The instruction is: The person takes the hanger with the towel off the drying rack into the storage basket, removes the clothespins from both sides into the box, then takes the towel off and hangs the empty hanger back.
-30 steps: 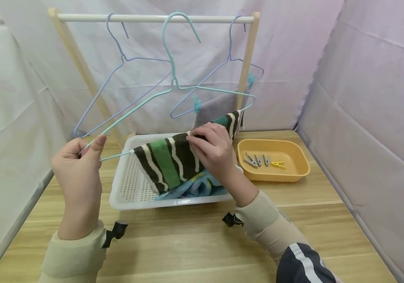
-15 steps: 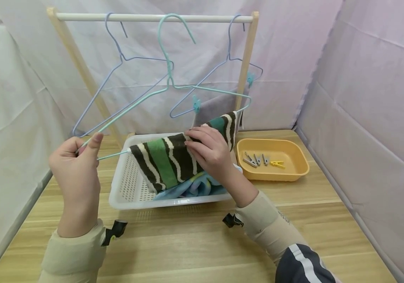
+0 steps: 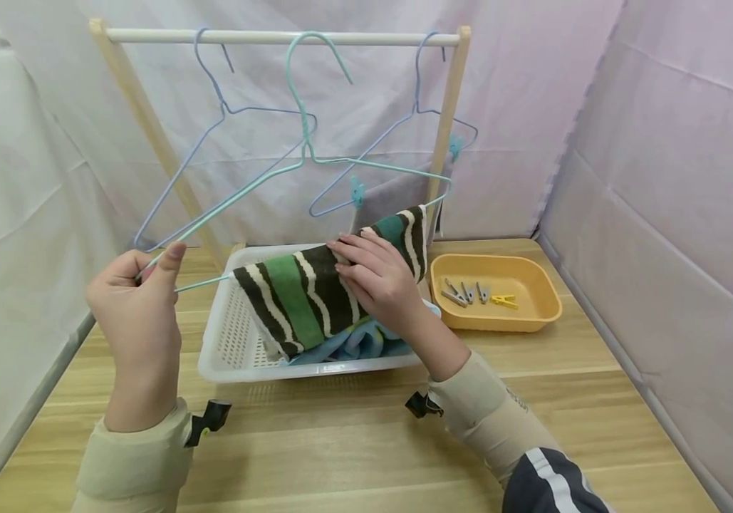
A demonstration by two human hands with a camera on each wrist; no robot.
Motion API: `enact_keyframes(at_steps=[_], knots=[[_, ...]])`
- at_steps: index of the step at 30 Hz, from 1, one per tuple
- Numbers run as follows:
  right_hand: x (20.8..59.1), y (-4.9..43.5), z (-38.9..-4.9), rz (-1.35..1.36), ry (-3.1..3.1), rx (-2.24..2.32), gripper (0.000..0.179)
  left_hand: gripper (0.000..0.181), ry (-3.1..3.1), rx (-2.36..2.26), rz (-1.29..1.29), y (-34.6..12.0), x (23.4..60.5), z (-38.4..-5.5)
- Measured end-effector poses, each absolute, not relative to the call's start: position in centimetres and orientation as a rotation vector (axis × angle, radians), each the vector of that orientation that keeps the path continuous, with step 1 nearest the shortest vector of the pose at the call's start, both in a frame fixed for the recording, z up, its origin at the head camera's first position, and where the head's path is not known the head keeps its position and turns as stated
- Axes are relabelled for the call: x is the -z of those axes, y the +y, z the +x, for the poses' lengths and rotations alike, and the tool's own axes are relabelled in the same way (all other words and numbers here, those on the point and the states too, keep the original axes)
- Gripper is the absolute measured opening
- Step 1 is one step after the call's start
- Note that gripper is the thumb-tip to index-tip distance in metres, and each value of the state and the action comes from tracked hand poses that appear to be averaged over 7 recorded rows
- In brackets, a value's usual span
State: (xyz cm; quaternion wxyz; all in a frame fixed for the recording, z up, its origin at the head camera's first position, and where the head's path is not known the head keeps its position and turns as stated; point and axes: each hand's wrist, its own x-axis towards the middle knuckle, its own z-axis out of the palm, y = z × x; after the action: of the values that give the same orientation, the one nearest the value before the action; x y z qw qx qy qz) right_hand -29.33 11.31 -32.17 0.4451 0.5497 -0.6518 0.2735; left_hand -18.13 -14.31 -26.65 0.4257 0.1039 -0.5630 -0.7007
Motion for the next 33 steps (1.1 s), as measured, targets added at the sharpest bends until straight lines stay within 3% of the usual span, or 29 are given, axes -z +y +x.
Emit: enact_keyframes(at_steps=[33], knots=[[31.0,12.3,-29.4,1.482,-1.729,-0.467,0.017,0.052,-1.306,1.759,0.260,-14.7,26.8,-18.3]])
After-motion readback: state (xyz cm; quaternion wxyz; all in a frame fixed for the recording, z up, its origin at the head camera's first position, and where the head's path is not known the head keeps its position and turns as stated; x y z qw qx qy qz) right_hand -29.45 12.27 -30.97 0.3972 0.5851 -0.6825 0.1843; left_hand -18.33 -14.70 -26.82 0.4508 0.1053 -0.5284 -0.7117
